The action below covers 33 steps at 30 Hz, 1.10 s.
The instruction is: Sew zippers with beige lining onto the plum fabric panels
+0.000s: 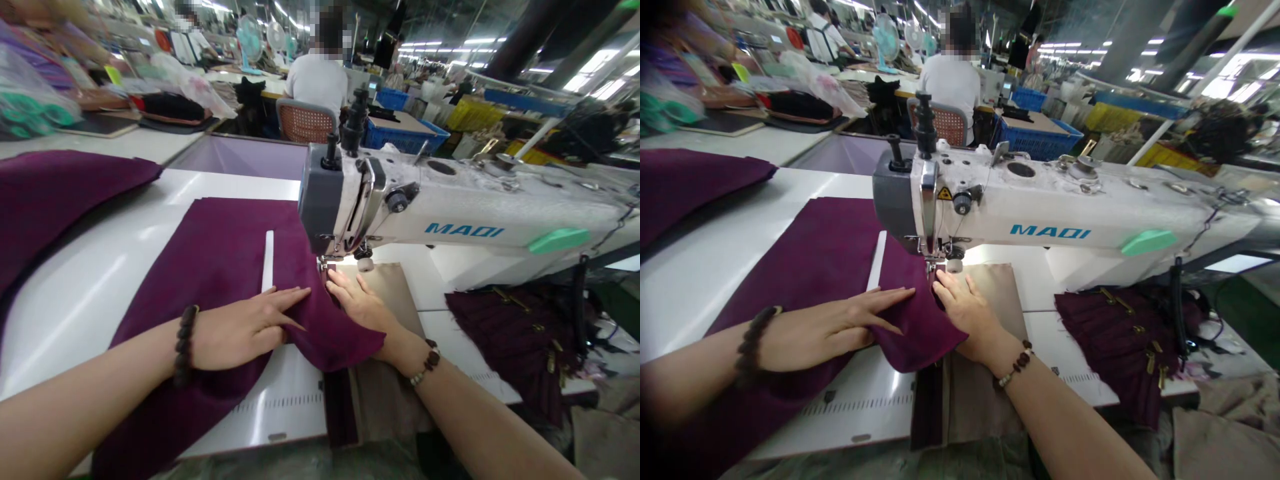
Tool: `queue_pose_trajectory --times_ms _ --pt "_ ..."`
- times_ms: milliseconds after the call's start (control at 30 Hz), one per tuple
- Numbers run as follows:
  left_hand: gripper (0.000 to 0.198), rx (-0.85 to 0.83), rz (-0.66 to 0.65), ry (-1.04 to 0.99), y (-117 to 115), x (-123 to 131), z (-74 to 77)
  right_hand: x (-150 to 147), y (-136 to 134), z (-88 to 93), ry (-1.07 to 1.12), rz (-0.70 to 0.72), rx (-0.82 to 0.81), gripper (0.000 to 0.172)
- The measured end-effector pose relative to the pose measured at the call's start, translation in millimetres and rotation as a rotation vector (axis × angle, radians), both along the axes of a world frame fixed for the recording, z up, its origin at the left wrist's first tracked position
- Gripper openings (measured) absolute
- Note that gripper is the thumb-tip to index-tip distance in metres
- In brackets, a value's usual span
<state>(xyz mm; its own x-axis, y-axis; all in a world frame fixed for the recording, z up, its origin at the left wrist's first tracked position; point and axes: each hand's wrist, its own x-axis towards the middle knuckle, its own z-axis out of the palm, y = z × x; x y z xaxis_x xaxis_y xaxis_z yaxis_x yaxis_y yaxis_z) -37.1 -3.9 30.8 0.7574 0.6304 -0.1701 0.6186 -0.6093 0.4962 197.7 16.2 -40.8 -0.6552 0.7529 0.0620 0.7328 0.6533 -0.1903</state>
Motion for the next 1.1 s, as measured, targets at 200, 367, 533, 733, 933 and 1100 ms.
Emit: queue_pose_trajectory --times_ms 200,367,533,733,933,1100 --pt "0.038 -0.051 -0.060 0.020 23.5 6.4 10.9 0.3 2.1 -4.8 -0.009 0.009 0.020 0.047" --pt "0.041 -0.054 -0.108 0.046 27.8 11.7 20.4 -0.3 0.5 -4.1 0.008 -0.001 0.058 0.046" --pt "0.040 0.012 -0.238 0.195 30.8 27.6 30.5 -2.2 1.6 -2.4 0.001 -0.001 0.079 0.045" --pt "0.037 0.099 -0.300 0.189 44.5 29.2 19.9 -1.2 4.4 -8.0 -0.023 0.002 0.070 0.043" --pt "0.038 0.153 -0.252 0.178 51.6 17.3 6.5 0.2 -2.4 7.4 0.041 0.040 -0.002 0.048" --pt "0.038 0.166 -0.198 0.219 57.6 17.5 9.5 0.0 -5.7 16.8 0.046 0.044 -0.056 0.059"
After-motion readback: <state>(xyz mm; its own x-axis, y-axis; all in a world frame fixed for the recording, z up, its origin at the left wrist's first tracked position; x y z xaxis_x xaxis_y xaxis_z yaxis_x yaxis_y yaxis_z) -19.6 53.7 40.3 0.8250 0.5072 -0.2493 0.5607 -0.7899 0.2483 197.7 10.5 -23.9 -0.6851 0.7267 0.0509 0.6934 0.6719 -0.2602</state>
